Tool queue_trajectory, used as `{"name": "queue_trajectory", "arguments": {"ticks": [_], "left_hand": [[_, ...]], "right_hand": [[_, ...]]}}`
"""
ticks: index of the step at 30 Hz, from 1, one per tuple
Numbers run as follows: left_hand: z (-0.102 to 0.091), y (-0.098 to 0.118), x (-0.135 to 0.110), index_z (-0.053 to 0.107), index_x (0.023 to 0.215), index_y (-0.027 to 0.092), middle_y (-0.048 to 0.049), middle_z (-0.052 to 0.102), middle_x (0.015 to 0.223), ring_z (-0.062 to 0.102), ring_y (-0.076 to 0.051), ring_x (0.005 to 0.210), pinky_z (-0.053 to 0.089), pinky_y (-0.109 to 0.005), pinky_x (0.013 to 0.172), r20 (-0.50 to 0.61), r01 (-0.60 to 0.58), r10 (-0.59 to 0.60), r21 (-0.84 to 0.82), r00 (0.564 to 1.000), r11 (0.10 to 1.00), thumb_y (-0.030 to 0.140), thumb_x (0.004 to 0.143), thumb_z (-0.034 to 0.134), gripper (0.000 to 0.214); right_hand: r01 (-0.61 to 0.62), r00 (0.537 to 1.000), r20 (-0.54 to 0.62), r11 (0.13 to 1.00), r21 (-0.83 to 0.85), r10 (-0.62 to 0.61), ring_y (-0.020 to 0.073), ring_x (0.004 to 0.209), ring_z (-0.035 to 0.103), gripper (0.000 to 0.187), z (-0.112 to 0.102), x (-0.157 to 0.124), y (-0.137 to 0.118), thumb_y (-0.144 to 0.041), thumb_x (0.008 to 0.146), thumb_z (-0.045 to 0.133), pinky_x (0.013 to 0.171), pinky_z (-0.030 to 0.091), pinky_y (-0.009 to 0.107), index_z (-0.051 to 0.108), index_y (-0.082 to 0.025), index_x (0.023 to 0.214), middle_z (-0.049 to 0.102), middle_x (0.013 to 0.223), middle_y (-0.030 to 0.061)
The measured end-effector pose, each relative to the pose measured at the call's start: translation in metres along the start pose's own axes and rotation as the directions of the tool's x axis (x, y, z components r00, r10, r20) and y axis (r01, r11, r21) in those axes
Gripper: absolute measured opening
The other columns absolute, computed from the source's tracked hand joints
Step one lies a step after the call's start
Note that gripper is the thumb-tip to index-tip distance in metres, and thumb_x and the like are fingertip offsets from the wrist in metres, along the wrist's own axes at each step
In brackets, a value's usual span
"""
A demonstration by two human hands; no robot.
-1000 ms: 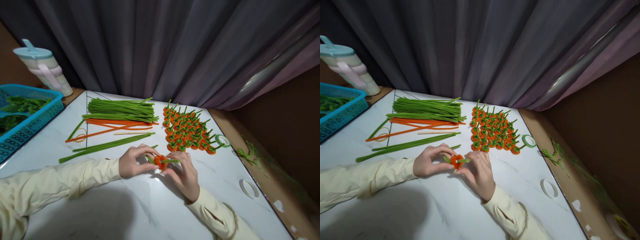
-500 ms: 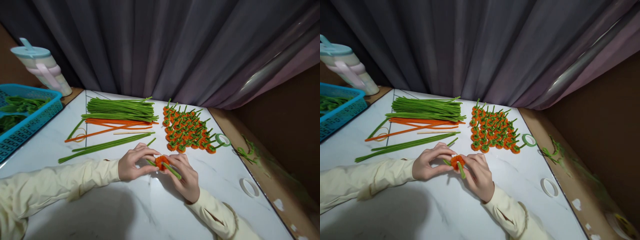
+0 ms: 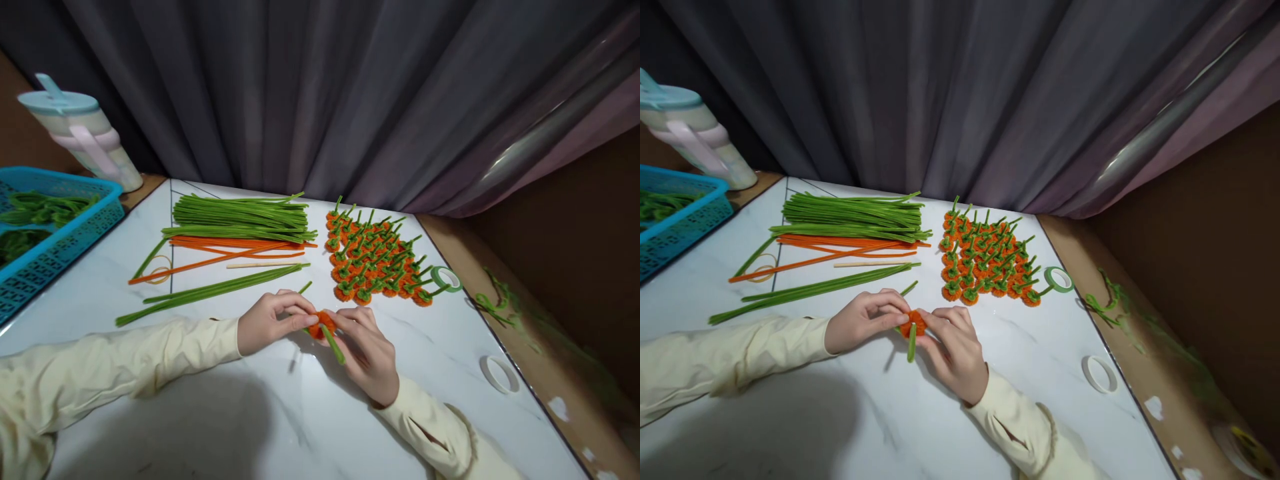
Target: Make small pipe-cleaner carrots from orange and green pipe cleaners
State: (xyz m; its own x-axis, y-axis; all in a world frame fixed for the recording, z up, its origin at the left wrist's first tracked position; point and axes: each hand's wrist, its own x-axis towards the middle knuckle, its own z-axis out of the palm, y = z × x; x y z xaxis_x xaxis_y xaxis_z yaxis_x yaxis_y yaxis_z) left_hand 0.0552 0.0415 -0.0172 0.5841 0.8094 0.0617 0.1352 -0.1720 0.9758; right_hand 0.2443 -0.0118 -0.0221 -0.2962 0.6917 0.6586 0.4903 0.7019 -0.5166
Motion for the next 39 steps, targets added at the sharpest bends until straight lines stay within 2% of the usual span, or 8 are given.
{"name": "queue_trajectory", "arguments": {"ticks": [6, 12, 17, 21, 24, 30, 35, 39], "left_hand": [[0.0004, -0.0003, 0.001, 0.063, 0.083, 0.012, -0.0052, 0.065, 0.08, 0.06, -0.014, 0.071, 0.046, -0.023, 0.067, 0.046, 0.087, -0.081, -0.149, 0.996, 0.985, 0.04, 0.077, 0.058, 0.029], [0.0006, 0.0006, 0.0012, 0.062, 0.084, 0.011, -0.0068, 0.063, 0.082, 0.059, -0.016, 0.076, 0.046, -0.025, 0.069, 0.036, 0.075, -0.071, -0.111, 0.997, 0.991, 0.04, 0.077, 0.057, 0.031], [0.0026, 0.0006, 0.0003, 0.059, 0.092, 0.012, -0.0071, 0.064, 0.087, 0.059, -0.017, 0.08, 0.046, -0.026, 0.072, 0.138, 0.089, -0.071, -0.131, 0.988, 0.987, 0.035, 0.078, 0.057, 0.028], [0.0035, -0.0008, -0.0001, 0.057, 0.088, 0.013, -0.0062, 0.065, 0.083, 0.059, -0.016, 0.076, 0.045, -0.026, 0.07, 0.094, 0.046, -0.044, -0.024, 0.995, 0.999, 0.034, 0.078, 0.056, 0.023], [0.0047, -0.002, -0.0006, 0.057, 0.083, 0.014, -0.0041, 0.065, 0.072, 0.058, -0.016, 0.072, 0.045, -0.027, 0.07, 0.028, 0.025, -0.029, 0.121, 0.999, 0.992, 0.035, 0.077, 0.056, 0.022], [0.0075, -0.0052, -0.0041, 0.055, 0.083, 0.018, -0.0027, 0.067, 0.073, 0.054, -0.018, 0.084, 0.043, -0.03, 0.076, -0.013, -0.108, 0.12, 0.356, 0.993, 0.928, 0.028, 0.076, 0.055, 0.013], [0.0065, -0.0036, -0.0061, 0.047, 0.108, 0.018, -0.0002, 0.068, 0.075, 0.056, -0.013, 0.071, 0.045, -0.026, 0.07, 0.056, -0.151, 0.142, 0.229, 0.988, 0.962, 0.023, 0.078, 0.054, 0.032], [0.0048, -0.0012, -0.0059, 0.053, 0.101, 0.014, -0.0021, 0.064, 0.075, 0.058, -0.009, 0.058, 0.048, -0.021, 0.06, 0.164, -0.12, 0.117, 0.009, 0.979, 0.993, 0.021, 0.081, 0.05, 0.021]], "right_hand": [[-0.04, 0.999, -0.008, 0.999, 0.011, 0.04, 0.019, 0.077, 0.052, 0.031, 0.0005, 0.0014, -0.0011, -0.018, 0.083, 0.06, 0.068, 0.041, 0.035, 0.053, -0.018, 0.112, 0.06, 0.085, 0.0072], [-0.052, 0.998, 0.039, 0.999, -0.003, 0.052, 0.0198, 0.077, 0.052, 0.033, 0.0016, 0.0021, -0.0009, -0.021, 0.082, 0.061, 0.068, 0.04, 0.036, 0.052, -0.02, 0.114, 0.062, 0.083, 0.0057], [-0.059, 0.997, 0.045, 0.998, -0.011, 0.06, 0.0196, 0.078, 0.052, 0.032, 0.0022, 0.0023, -0.0007, -0.019, 0.082, 0.06, 0.069, 0.04, 0.036, 0.05, -0.019, 0.113, 0.061, 0.086, 0.0064], [-0.059, 0.998, 0.018, 0.997, -0.058, 0.06, 0.0204, 0.08, 0.051, 0.029, 0.0015, 0.0016, -0.0006, -0.025, 0.082, 0.06, 0.071, 0.04, 0.037, 0.049, -0.017, 0.108, 0.058, 0.088, 0.008], [0.016, 1.0, 0.002, 0.985, -0.171, -0.016, 0.0208, 0.079, 0.05, 0.025, 0.0016, 0.0005, -0.0027, -0.021, 0.08, 0.061, 0.069, 0.039, 0.036, 0.048, -0.017, 0.101, 0.056, 0.086, 0.0081], [0.13, 0.99, 0.094, 0.929, -0.347, -0.103, 0.021, 0.078, 0.051, 0.011, 0.0053, 0.0033, -0.0094, -0.011, 0.082, 0.054, 0.067, 0.037, 0.035, 0.049, -0.015, 0.091, 0.061, 0.079, 0.0078], [0.108, 0.989, 0.117, 0.974, -0.197, -0.086, 0.0197, 0.081, 0.053, 0.013, 0.0046, 0.0051, -0.0088, -0.006, 0.083, 0.049, 0.069, 0.039, 0.034, 0.05, -0.014, 0.092, 0.06, 0.079, 0.0079], [0.021, 0.996, 0.084, 1.0, 0.019, -0.023, 0.0196, 0.084, 0.055, 0.014, 0.0025, 0.0046, -0.008, -0.004, 0.082, 0.048, 0.072, 0.041, 0.036, 0.052, -0.015, 0.09, 0.06, 0.081, 0.008]]}}
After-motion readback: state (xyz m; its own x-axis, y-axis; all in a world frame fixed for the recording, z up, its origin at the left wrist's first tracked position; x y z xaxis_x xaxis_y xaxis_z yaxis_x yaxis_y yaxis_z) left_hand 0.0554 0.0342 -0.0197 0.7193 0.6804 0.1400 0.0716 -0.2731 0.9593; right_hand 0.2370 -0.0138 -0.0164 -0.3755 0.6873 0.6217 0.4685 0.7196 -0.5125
